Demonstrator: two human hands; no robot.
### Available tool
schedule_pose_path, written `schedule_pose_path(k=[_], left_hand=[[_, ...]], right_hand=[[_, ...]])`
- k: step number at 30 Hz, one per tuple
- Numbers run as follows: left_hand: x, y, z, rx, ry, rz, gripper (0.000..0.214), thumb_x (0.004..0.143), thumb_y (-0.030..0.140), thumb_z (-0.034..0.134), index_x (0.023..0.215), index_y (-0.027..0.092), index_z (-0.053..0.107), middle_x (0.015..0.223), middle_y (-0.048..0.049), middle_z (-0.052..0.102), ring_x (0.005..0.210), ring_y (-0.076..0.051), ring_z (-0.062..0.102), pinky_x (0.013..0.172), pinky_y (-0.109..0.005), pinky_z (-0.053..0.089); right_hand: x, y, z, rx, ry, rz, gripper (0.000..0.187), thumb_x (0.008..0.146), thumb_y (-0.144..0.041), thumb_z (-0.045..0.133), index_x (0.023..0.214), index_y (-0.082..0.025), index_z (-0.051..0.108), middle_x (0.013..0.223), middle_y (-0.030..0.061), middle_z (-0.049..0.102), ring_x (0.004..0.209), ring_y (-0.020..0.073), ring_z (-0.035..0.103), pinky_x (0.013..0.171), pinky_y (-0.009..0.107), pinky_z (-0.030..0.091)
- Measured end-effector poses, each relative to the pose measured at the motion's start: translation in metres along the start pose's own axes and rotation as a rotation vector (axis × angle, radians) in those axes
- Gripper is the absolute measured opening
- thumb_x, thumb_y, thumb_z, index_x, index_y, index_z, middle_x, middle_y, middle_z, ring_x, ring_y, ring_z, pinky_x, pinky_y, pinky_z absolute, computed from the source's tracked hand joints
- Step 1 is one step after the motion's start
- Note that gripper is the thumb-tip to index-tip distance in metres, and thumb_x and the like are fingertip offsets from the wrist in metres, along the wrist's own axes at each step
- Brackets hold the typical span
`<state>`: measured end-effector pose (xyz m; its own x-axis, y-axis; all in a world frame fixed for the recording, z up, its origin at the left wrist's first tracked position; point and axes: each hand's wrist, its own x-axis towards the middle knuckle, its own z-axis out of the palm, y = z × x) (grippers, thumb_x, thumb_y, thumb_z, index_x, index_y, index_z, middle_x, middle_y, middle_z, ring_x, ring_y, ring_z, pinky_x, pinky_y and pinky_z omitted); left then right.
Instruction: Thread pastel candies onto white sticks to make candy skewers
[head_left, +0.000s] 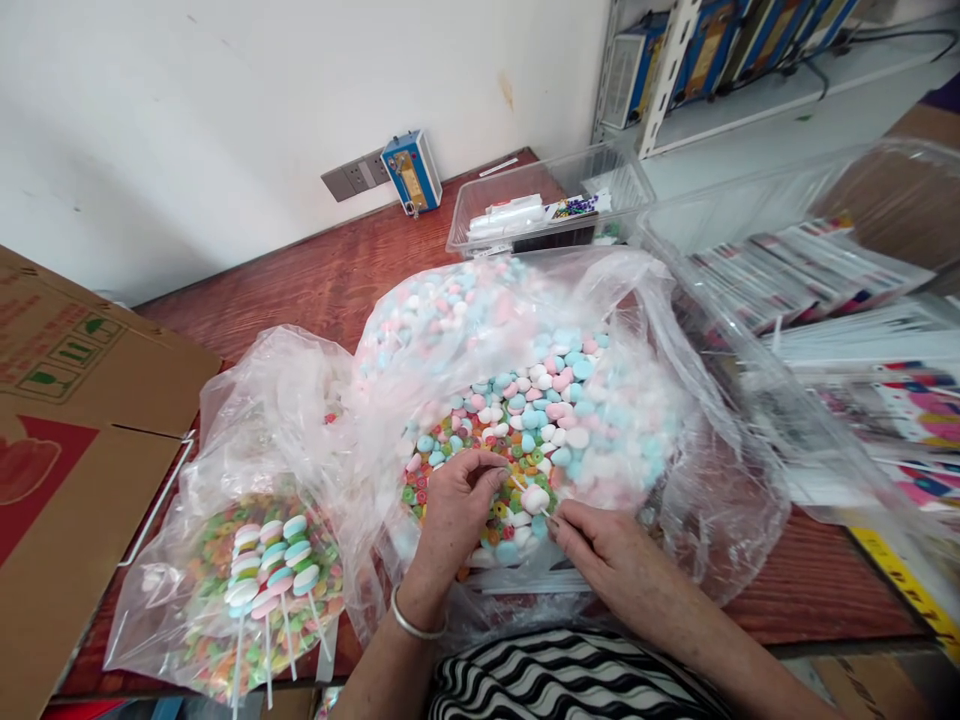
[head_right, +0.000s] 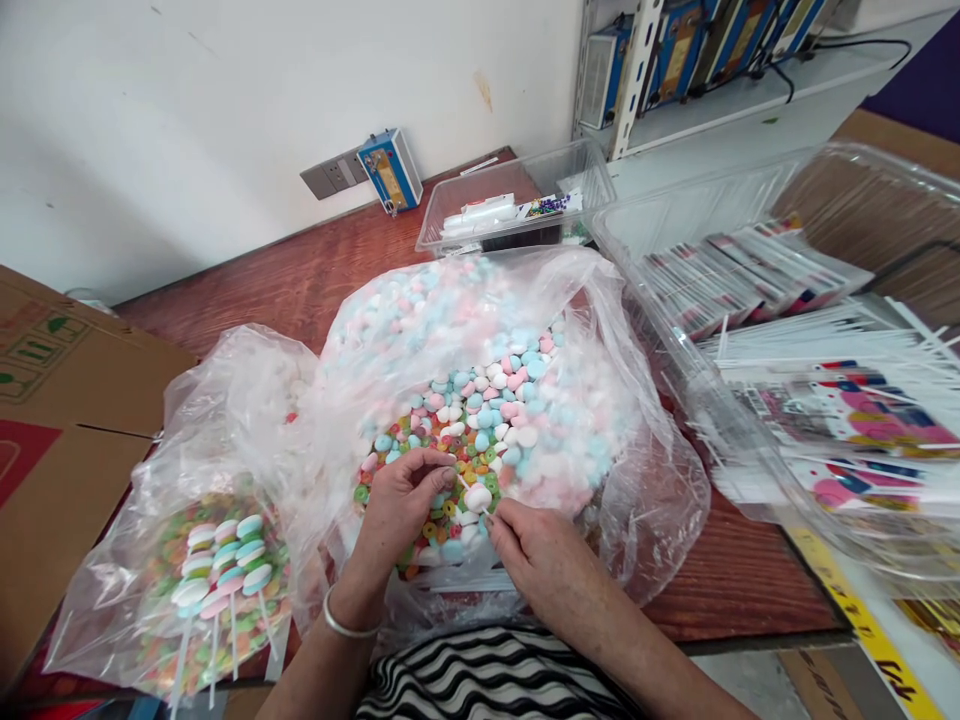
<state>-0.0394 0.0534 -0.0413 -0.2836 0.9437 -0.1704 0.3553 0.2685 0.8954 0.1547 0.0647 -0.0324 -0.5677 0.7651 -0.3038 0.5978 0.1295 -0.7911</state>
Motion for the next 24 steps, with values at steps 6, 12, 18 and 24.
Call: schedule_pose_path(k=[6, 12, 18, 24], left_hand=[[0.000, 0.004, 0.003, -0.172, -0.001, -0.118, 0.011, 0.073, 0.028, 0.072, 0.079, 0.018, 0.073, 0.071, -0.0018, 0.071, 0.066, -0.015, 0.065, 0.062, -0.025, 0.052], [-0.001, 0.002, 0.003, -0.340, -0.059, -0.182, 0.018, 0.070, 0.032, 0.076, 0.078, 0.017, 0.071, 0.067, -0.0024, 0.071, 0.063, -0.016, 0.067, 0.063, -0.026, 0.055], [-0.003, -0.002, -0.005, -0.225, -0.067, -0.082, 0.029, 0.089, 0.037, 0.057, 0.110, 0.021, 0.069, 0.100, -0.0068, 0.073, 0.072, -0.018, 0.069, 0.064, -0.030, 0.057], [-0.006, -0.004, -0.015, 0.516, -0.023, 0.354, 0.015, 0.085, 0.015, 0.060, 0.090, 0.022, 0.073, 0.096, -0.0066, 0.070, 0.097, -0.023, 0.061, 0.089, -0.040, 0.048]], right_hand=[[0.001, -0.001, 0.004, 0.020, 0.006, -0.012, 0.032, 0.097, -0.030, 0.038, 0.067, -0.021, 0.047, 0.062, -0.0024, 0.054, 0.059, 0.0142, 0.051, 0.055, 0.025, 0.031], [0.001, 0.001, 0.007, 0.027, 0.028, -0.040, 0.032, 0.097, -0.029, 0.038, 0.068, -0.021, 0.048, 0.062, -0.0026, 0.054, 0.059, 0.0140, 0.050, 0.055, 0.025, 0.031], [0.002, 0.003, 0.007, 0.095, 0.109, -0.075, 0.031, 0.098, -0.031, 0.038, 0.070, -0.022, 0.048, 0.064, -0.0027, 0.054, 0.059, 0.0139, 0.049, 0.056, 0.025, 0.033], [-0.001, 0.004, 0.002, 0.105, 0.148, -0.097, 0.031, 0.097, -0.031, 0.039, 0.069, -0.022, 0.046, 0.062, -0.0036, 0.051, 0.057, 0.0133, 0.046, 0.055, 0.024, 0.033]])
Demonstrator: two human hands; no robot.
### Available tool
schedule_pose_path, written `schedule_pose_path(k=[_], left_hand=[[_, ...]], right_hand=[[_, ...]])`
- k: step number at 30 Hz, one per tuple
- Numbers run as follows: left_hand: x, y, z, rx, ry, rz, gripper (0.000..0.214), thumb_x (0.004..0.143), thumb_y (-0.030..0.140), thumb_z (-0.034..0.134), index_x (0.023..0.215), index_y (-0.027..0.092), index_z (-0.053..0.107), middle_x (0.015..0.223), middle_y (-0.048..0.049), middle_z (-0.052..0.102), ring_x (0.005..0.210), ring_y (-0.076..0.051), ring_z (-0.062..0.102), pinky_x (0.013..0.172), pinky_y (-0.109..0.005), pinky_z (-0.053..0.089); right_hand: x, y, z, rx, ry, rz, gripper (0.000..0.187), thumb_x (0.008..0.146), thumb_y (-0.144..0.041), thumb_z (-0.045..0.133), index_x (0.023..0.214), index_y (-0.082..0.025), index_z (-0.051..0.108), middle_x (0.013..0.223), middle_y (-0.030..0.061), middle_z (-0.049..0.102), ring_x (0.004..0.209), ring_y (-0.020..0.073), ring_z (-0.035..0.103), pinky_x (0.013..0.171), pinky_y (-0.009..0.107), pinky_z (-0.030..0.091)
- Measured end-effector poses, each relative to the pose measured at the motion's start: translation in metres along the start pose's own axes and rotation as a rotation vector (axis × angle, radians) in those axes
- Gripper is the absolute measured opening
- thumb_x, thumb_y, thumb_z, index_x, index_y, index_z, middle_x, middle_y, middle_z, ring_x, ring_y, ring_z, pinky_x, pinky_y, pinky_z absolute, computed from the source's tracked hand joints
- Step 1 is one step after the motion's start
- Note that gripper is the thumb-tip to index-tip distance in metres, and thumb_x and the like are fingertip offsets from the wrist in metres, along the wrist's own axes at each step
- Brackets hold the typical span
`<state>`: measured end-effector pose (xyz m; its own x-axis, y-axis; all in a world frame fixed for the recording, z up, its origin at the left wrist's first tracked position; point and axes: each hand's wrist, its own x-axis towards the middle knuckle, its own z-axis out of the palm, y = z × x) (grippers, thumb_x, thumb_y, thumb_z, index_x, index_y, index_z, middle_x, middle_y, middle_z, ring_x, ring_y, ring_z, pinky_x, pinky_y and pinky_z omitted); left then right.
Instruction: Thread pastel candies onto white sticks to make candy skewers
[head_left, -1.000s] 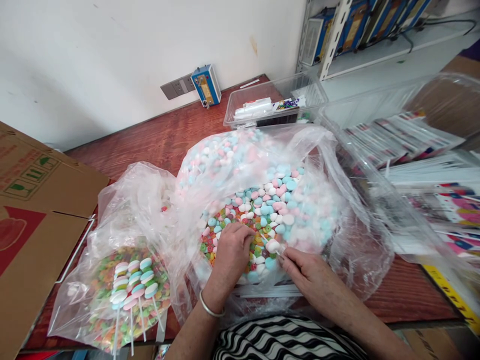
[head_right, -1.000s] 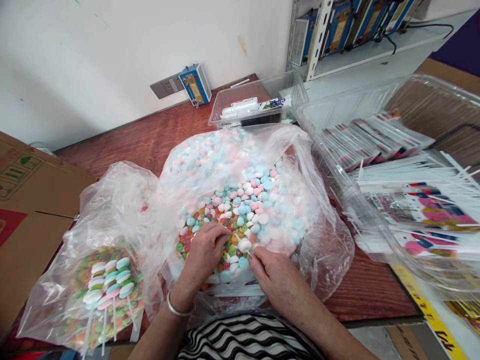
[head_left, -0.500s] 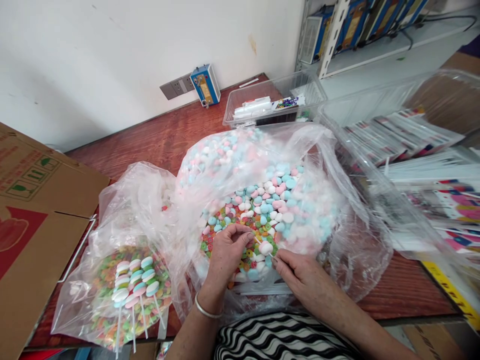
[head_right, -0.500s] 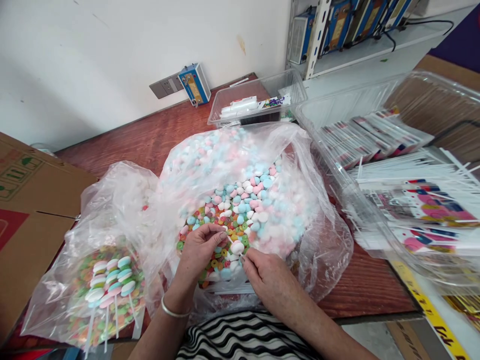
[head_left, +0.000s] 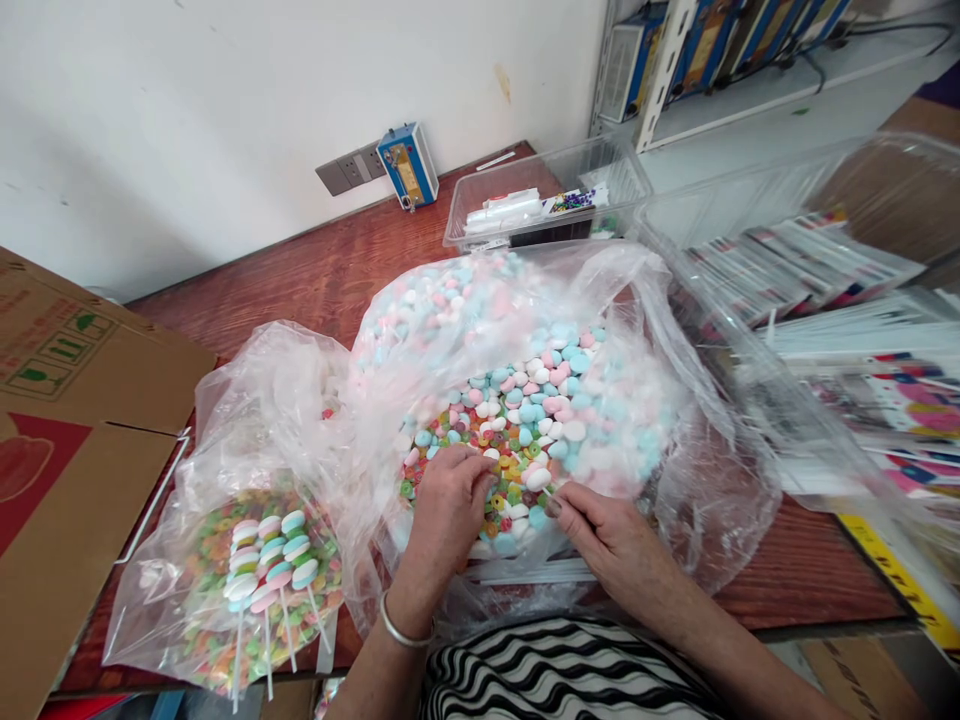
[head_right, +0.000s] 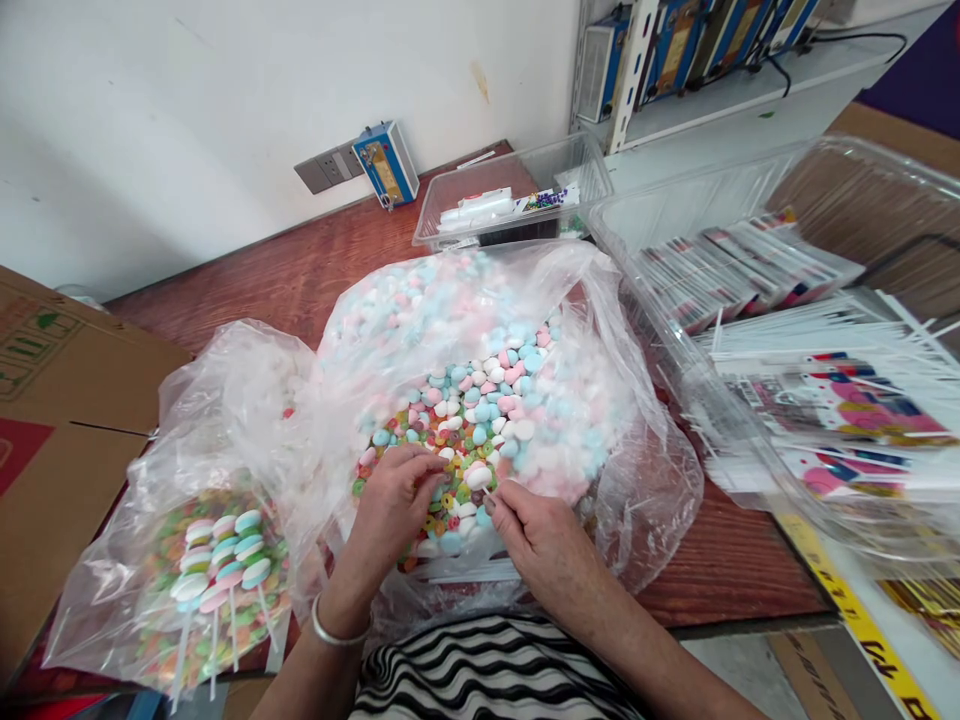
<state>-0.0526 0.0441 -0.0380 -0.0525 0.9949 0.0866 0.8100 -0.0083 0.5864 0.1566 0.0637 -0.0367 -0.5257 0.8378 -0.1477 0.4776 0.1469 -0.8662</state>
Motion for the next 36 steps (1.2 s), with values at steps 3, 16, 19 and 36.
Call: schedule_pose_path(k=[3, 16, 19, 36], left_hand=[[-0.001, 0.002, 0.004, 0.175, -0.037, 0.014, 0.010, 0.082, 0.014, 0.063, 0.081, 0.021, 0.069, 0.089, -0.0054, 0.067, 0.091, -0.023, 0.059, 0.085, -0.041, 0.045], [-0.005, 0.011, 0.007, 0.375, -0.071, 0.023, 0.007, 0.084, 0.018, 0.064, 0.078, 0.020, 0.066, 0.087, -0.0051, 0.068, 0.093, -0.026, 0.057, 0.084, -0.042, 0.041], [-0.009, 0.011, 0.009, 0.323, -0.056, 0.009, 0.004, 0.084, 0.018, 0.063, 0.085, 0.020, 0.066, 0.092, -0.0055, 0.068, 0.095, -0.025, 0.057, 0.086, -0.041, 0.041], [-0.007, 0.008, 0.012, -0.719, 0.001, -0.387, 0.014, 0.082, 0.031, 0.065, 0.084, 0.018, 0.063, 0.078, -0.0017, 0.067, 0.069, -0.013, 0.060, 0.064, -0.024, 0.047]], right_hand=[[-0.001, -0.002, -0.002, -0.022, -0.015, 0.006, 0.031, 0.097, -0.031, 0.040, 0.068, -0.022, 0.046, 0.060, -0.0040, 0.049, 0.055, 0.0131, 0.045, 0.054, 0.024, 0.031], [-0.003, 0.001, 0.004, -0.061, -0.078, 0.026, 0.031, 0.098, -0.031, 0.038, 0.069, -0.022, 0.046, 0.060, -0.0036, 0.050, 0.057, 0.0136, 0.046, 0.054, 0.025, 0.029], [-0.003, 0.001, 0.004, -0.059, -0.078, 0.027, 0.031, 0.098, -0.030, 0.038, 0.069, -0.022, 0.046, 0.061, -0.0036, 0.051, 0.057, 0.0136, 0.045, 0.054, 0.025, 0.029], [-0.010, 0.004, 0.008, 0.014, -0.122, 0.045, 0.031, 0.098, -0.032, 0.038, 0.070, -0.021, 0.046, 0.066, -0.0023, 0.054, 0.063, 0.0146, 0.049, 0.058, 0.025, 0.031]])
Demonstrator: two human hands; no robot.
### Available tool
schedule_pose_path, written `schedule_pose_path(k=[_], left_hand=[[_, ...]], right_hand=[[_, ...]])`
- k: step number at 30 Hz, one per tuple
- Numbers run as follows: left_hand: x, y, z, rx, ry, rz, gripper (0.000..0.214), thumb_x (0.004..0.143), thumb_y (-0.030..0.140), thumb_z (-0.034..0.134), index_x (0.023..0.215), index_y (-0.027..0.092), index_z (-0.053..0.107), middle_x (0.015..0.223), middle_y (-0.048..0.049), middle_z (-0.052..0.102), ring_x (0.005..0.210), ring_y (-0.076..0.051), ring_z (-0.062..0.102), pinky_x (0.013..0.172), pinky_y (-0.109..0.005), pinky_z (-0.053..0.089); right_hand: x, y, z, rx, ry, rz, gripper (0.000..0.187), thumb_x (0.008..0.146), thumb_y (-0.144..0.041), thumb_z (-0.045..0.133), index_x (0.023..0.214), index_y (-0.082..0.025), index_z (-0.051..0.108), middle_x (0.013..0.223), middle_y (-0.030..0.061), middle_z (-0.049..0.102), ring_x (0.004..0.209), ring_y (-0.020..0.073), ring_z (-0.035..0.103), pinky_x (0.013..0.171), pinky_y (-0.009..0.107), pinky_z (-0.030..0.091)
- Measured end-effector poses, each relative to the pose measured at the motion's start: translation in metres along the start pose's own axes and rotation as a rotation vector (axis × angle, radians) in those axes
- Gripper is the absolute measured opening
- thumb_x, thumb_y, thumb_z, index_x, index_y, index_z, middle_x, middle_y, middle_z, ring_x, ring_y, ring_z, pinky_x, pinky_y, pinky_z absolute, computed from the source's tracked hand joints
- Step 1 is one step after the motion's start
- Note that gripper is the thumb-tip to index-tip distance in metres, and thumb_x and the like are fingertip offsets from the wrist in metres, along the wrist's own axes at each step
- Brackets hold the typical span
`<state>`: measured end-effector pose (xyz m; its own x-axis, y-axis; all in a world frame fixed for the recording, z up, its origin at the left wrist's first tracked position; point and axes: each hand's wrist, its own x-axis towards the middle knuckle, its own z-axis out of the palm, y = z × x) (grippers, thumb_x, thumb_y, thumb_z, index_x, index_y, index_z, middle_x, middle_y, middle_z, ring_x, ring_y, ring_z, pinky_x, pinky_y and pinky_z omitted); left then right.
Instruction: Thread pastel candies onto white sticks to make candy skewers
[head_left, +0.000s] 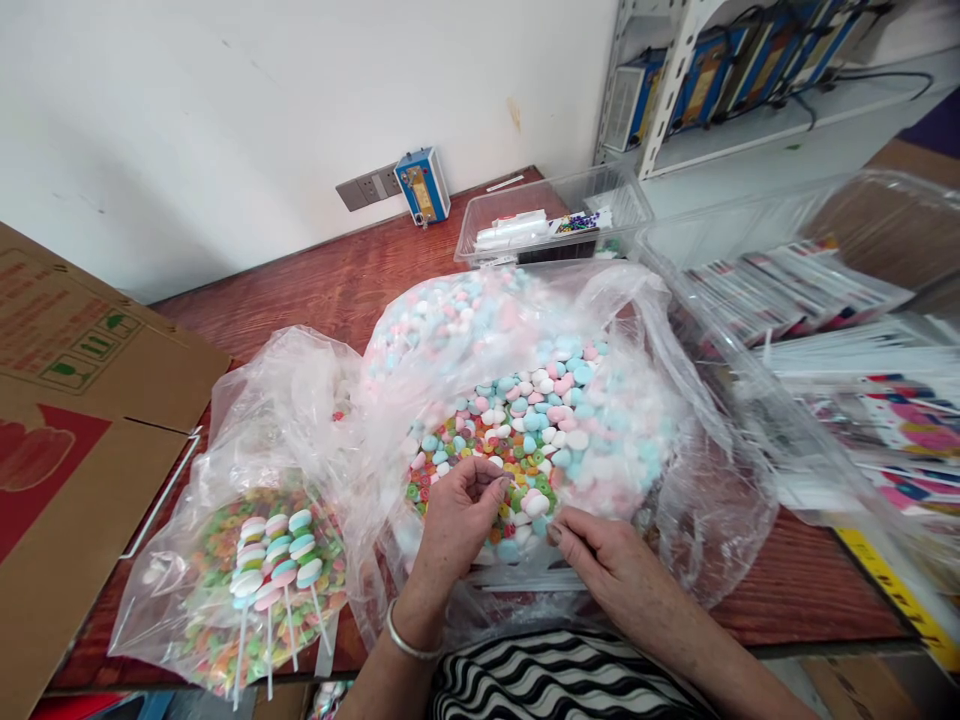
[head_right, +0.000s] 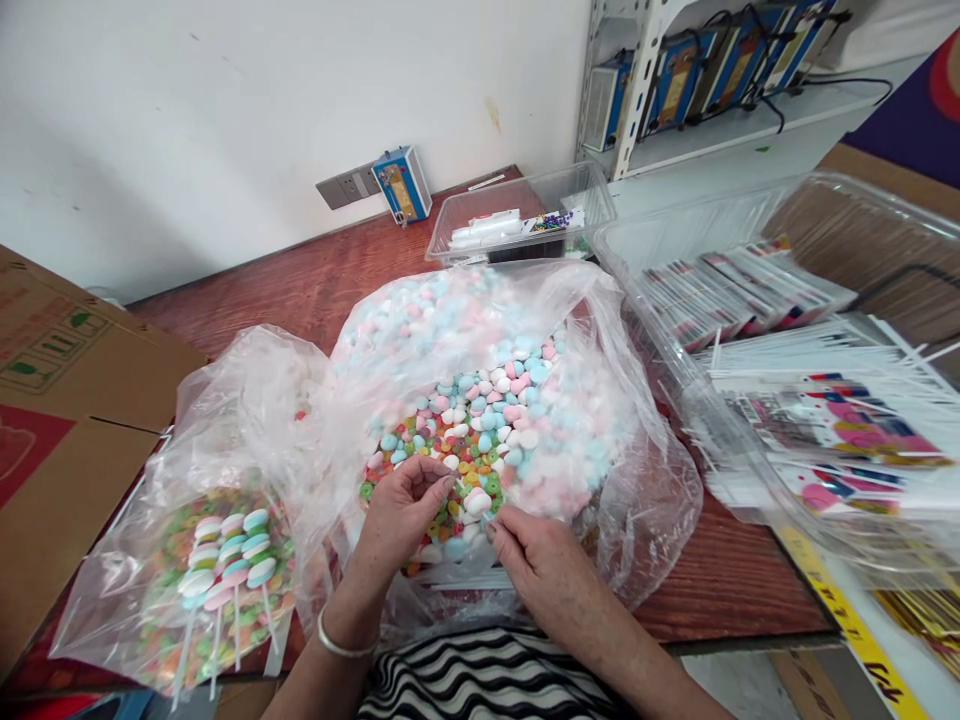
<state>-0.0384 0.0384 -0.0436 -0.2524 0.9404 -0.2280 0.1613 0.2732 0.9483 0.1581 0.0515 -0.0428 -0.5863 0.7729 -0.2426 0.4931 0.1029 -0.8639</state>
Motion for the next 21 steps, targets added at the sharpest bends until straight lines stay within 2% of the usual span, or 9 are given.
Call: schedule_pose_path(k=[4, 10, 14, 16, 21], left_hand=[[-0.004, 0.002, 0.002, 0.017, -0.049, 0.017, 0.013, 0.082, 0.030, 0.065, 0.084, 0.017, 0.063, 0.076, -0.0018, 0.068, 0.067, -0.013, 0.061, 0.061, -0.023, 0.047], [-0.014, 0.004, 0.008, 0.328, 0.079, 0.346, 0.005, 0.086, 0.019, 0.059, 0.083, 0.019, 0.063, 0.079, -0.0004, 0.069, 0.072, -0.012, 0.063, 0.068, -0.023, 0.049], [-0.011, 0.004, 0.007, 0.173, 0.133, 0.340, 0.006, 0.086, 0.019, 0.061, 0.092, 0.019, 0.062, 0.085, -0.0015, 0.070, 0.078, -0.013, 0.067, 0.072, -0.025, 0.053], [-0.009, 0.005, 0.006, 0.132, 0.138, 0.341, 0.005, 0.086, 0.020, 0.063, 0.090, 0.019, 0.063, 0.084, -0.0016, 0.070, 0.077, -0.013, 0.067, 0.073, -0.025, 0.054], [-0.009, 0.005, 0.004, 0.211, 0.114, 0.474, 0.013, 0.086, 0.013, 0.061, 0.095, 0.021, 0.067, 0.089, -0.0012, 0.072, 0.082, -0.012, 0.066, 0.076, -0.024, 0.052]], right_hand=[[0.001, 0.000, 0.001, -0.005, 0.011, -0.017, 0.031, 0.097, -0.031, 0.039, 0.069, -0.021, 0.045, 0.065, -0.0027, 0.054, 0.062, 0.0142, 0.049, 0.057, 0.025, 0.031], [0.003, 0.002, 0.005, -0.034, 0.127, -0.088, 0.033, 0.099, -0.032, 0.037, 0.071, -0.021, 0.051, 0.065, -0.0006, 0.059, 0.061, 0.0155, 0.053, 0.057, 0.025, 0.035], [0.000, 0.001, 0.001, -0.070, 0.079, -0.189, 0.026, 0.099, -0.028, 0.037, 0.100, -0.020, 0.061, 0.096, 0.0071, 0.071, 0.087, 0.0210, 0.065, 0.073, 0.028, 0.044], [-0.002, 0.000, 0.000, -0.120, 0.039, -0.172, 0.028, 0.098, -0.025, 0.034, 0.109, -0.019, 0.059, 0.096, 0.0087, 0.072, 0.086, 0.0219, 0.067, 0.072, 0.029, 0.045], [-0.004, -0.001, 0.002, -0.240, 0.033, -0.117, 0.028, 0.097, -0.025, 0.030, 0.088, -0.019, 0.056, 0.073, 0.0054, 0.066, 0.065, 0.0210, 0.062, 0.059, 0.029, 0.039]])
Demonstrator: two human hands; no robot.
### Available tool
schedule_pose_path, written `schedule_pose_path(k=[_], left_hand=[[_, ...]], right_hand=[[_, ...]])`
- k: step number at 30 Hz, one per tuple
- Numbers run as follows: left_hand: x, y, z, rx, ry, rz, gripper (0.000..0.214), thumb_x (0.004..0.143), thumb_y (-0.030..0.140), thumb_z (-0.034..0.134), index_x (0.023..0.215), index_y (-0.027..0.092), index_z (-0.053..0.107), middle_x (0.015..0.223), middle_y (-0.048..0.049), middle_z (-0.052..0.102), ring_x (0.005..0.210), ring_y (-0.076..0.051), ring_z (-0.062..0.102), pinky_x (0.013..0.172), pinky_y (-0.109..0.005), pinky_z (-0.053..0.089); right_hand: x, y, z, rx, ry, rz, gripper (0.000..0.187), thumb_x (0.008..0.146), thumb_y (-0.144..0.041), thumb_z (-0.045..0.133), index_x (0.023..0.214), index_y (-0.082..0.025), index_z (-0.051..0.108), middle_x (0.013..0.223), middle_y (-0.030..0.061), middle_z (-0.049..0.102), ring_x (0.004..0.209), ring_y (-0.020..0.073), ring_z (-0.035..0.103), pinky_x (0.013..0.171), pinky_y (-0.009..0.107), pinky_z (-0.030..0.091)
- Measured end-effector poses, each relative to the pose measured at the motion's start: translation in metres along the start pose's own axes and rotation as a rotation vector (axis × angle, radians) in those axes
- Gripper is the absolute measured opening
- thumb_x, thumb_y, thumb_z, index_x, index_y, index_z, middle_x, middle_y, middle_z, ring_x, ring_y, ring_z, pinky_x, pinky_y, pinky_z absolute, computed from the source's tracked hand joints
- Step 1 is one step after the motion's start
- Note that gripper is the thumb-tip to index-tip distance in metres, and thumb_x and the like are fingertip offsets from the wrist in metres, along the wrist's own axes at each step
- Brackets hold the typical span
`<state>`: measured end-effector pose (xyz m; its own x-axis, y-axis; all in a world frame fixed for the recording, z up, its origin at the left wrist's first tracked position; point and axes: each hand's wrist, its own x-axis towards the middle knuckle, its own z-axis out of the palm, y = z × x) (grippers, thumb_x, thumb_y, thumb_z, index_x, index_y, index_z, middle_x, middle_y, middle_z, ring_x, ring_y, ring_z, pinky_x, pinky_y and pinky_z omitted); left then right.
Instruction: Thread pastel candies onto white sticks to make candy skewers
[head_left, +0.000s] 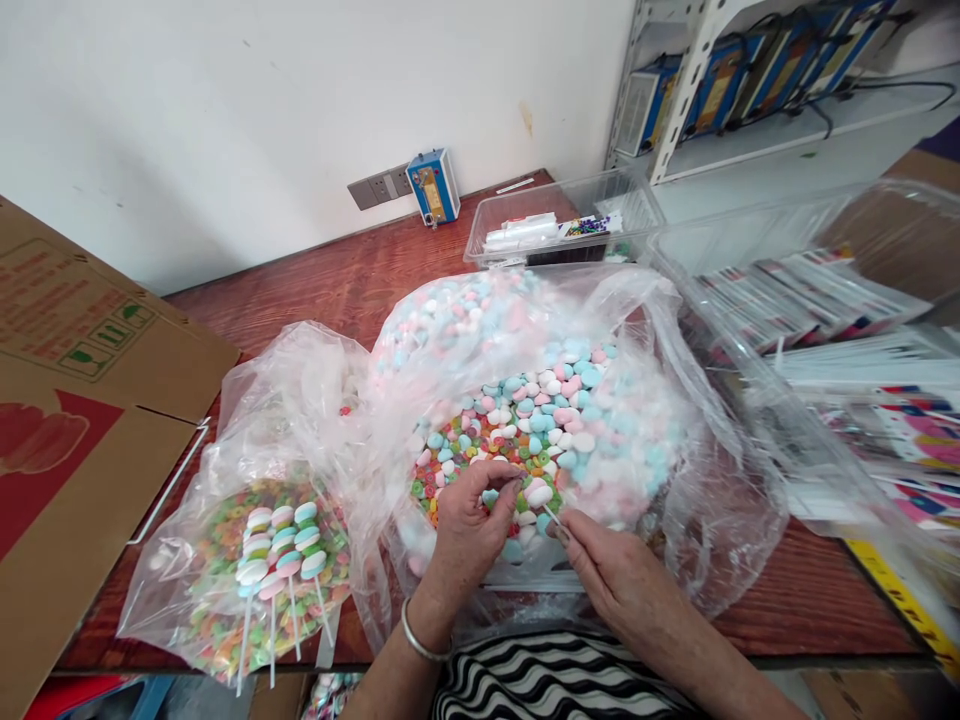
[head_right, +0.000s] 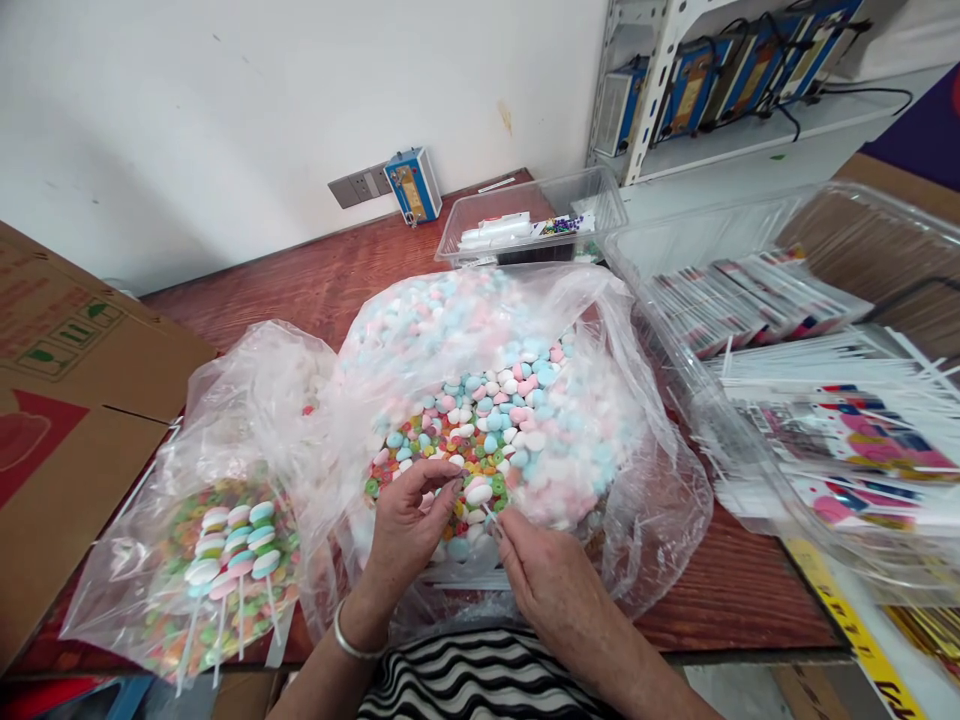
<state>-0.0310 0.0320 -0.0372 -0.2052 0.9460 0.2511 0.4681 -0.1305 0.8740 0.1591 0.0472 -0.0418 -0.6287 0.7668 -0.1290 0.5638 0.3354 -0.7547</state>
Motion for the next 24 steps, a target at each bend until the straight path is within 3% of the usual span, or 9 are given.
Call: schedule_pose_path(k=[8, 12, 15, 17, 20, 24], left_hand=[[-0.007, -0.001, 0.007, -0.033, -0.124, 0.034, 0.017, 0.085, 0.009, 0.059, 0.096, 0.020, 0.066, 0.089, -0.0025, 0.070, 0.083, -0.014, 0.064, 0.077, -0.026, 0.051], [-0.012, -0.002, 0.002, -0.036, -0.209, 0.072, 0.024, 0.090, 0.010, 0.052, 0.108, 0.021, 0.064, 0.099, -0.0041, 0.071, 0.092, -0.015, 0.066, 0.084, -0.028, 0.052], [-0.011, -0.009, -0.014, 0.119, -0.141, 0.104, 0.032, 0.093, 0.011, 0.047, 0.120, 0.022, 0.060, 0.106, -0.0059, 0.071, 0.098, -0.017, 0.066, 0.087, -0.032, 0.053], [-0.008, -0.015, -0.028, 0.302, -0.083, 0.139, 0.030, 0.092, 0.011, 0.048, 0.116, 0.022, 0.063, 0.106, -0.0072, 0.070, 0.100, -0.019, 0.064, 0.089, -0.036, 0.051], [-0.005, -0.018, -0.041, 0.493, -0.160, 0.163, 0.024, 0.090, 0.011, 0.051, 0.104, 0.022, 0.067, 0.104, -0.0073, 0.070, 0.100, -0.022, 0.061, 0.091, -0.041, 0.049], [-0.009, -0.020, -0.040, 0.564, -0.283, 0.138, 0.023, 0.086, 0.014, 0.060, 0.106, 0.023, 0.066, 0.107, -0.0074, 0.068, 0.104, -0.025, 0.058, 0.094, -0.045, 0.046]], right_hand=[[0.002, -0.001, 0.006, 0.158, 0.033, 0.018, 0.026, 0.098, -0.028, 0.030, 0.082, -0.022, 0.050, 0.073, 0.0029, 0.060, 0.065, 0.0184, 0.055, 0.061, 0.028, 0.039], [0.007, -0.002, 0.005, 0.369, 0.094, 0.060, 0.029, 0.099, -0.037, 0.031, 0.081, -0.021, 0.048, 0.069, -0.0009, 0.052, 0.061, 0.0155, 0.048, 0.057, 0.026, 0.036], [0.009, 0.001, 0.001, 0.470, 0.102, 0.116, 0.032, 0.099, -0.043, 0.034, 0.080, -0.021, 0.048, 0.060, -0.0058, 0.040, 0.052, 0.0125, 0.037, 0.049, 0.024, 0.030], [0.009, 0.003, -0.002, 0.480, 0.096, 0.131, 0.033, 0.098, -0.045, 0.036, 0.081, -0.021, 0.049, 0.058, -0.0064, 0.039, 0.051, 0.0120, 0.036, 0.047, 0.023, 0.029], [0.009, 0.003, -0.004, 0.473, 0.088, 0.144, 0.033, 0.098, -0.045, 0.036, 0.082, -0.021, 0.051, 0.057, -0.0067, 0.038, 0.050, 0.0119, 0.036, 0.046, 0.023, 0.028], [0.009, -0.001, -0.005, 0.458, 0.072, 0.165, 0.033, 0.096, -0.044, 0.037, 0.077, -0.021, 0.050, 0.056, -0.0062, 0.037, 0.051, 0.0124, 0.036, 0.047, 0.023, 0.029]])
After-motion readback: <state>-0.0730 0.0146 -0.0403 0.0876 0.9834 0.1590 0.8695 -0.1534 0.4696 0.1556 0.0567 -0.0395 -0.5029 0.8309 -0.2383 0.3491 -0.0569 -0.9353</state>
